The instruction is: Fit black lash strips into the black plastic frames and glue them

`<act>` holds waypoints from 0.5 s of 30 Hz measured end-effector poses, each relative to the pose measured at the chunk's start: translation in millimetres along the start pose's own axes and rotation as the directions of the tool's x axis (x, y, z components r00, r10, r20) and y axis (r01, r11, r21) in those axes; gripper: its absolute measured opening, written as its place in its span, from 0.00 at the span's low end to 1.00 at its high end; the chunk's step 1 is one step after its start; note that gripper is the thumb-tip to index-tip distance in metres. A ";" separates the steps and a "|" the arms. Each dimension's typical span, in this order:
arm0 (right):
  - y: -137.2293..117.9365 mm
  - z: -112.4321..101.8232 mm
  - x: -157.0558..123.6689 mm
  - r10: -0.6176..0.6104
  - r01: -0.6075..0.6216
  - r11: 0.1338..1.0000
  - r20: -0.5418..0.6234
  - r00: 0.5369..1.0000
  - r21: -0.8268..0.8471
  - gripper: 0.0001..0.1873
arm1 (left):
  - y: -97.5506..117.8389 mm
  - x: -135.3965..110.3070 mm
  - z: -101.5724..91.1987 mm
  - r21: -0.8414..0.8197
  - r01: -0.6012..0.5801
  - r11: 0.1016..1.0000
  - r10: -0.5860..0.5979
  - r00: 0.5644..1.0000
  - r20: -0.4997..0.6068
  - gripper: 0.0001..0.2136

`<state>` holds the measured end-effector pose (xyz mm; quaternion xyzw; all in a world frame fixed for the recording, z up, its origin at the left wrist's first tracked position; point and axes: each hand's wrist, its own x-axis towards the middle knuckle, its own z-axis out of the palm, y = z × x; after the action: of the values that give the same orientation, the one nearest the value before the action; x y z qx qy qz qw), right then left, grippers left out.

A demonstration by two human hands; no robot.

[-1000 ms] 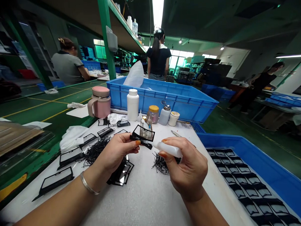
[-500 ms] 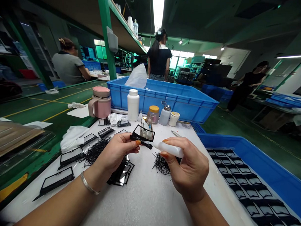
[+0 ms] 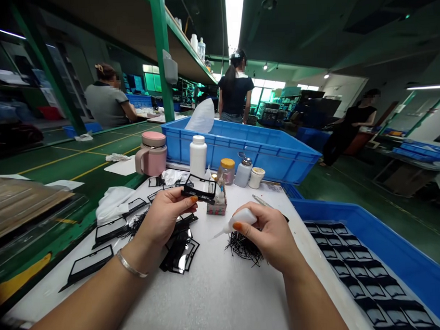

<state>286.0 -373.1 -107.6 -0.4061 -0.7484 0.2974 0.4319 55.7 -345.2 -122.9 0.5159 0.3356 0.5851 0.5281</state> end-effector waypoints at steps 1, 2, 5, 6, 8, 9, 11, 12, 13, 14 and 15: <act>4.4 -4.0 2.4 0.056 -0.056 0.998 -0.001 0.998 0.042 0.13 | 0.7 -0.2 -0.6 0.000 -0.002 1.000 0.002 1.000 -0.011 0.07; 9.7 -8.1 4.7 0.107 -0.104 0.991 -0.028 0.994 0.087 0.14 | 1.3 -0.4 -1.0 -0.002 -0.002 1.000 0.002 1.000 -0.019 0.07; 28.5 -18.3 10.1 0.271 -0.221 0.947 -0.208 0.940 0.235 0.20 | 2.4 -0.7 -1.3 -0.011 0.002 1.000 -0.002 1.000 -0.025 0.06; 35.0 -20.3 11.6 0.329 -0.249 0.925 -0.273 0.904 0.288 0.23 | 2.5 -0.7 -1.1 -0.018 0.005 1.000 -0.005 1.000 -0.023 0.06; 47.7 -21.9 14.4 0.418 -0.279 0.882 -0.355 0.836 0.380 0.26 | 2.5 -0.5 -0.5 -0.042 0.017 0.999 -0.018 1.000 -0.016 0.07; 54.2 -21.8 15.8 0.440 -0.284 0.871 -0.380 0.814 0.401 0.27 | 2.4 -0.4 -0.1 -0.058 0.029 0.998 -0.030 0.999 -0.015 0.07; 67.9 -20.9 18.4 0.419 -0.289 0.897 -0.437 0.796 0.334 0.27 | 2.1 -0.1 0.3 -0.097 0.059 0.994 -0.061 0.998 -0.010 0.08; 75.2 -20.5 19.7 0.379 -0.296 0.924 -0.469 0.798 0.244 0.26 | 1.9 0.1 0.3 -0.114 0.074 0.991 -0.075 0.997 -0.009 0.08; 82.7 -20.5 20.8 0.333 -0.306 0.942 -0.497 0.801 0.138 0.25 | 1.7 0.2 0.3 -0.130 0.086 0.988 -0.088 0.996 -0.008 0.08; 90.1 -20.7 21.7 0.289 -0.316 0.948 -0.515 0.807 0.035 0.25 | 1.5 0.3 0.1 -0.142 0.096 0.985 -0.098 0.995 -0.008 0.08; 97.0 -21.1 22.3 0.254 -0.327 0.944 -0.521 0.815 -0.052 0.25 | 1.4 0.4 -0.2 -0.152 0.104 0.983 -0.106 0.994 -0.006 0.08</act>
<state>332.2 -304.0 -166.3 -0.6085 -0.5560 0.1898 0.5335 55.1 -345.0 -121.5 0.4517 0.3208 0.5838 0.5935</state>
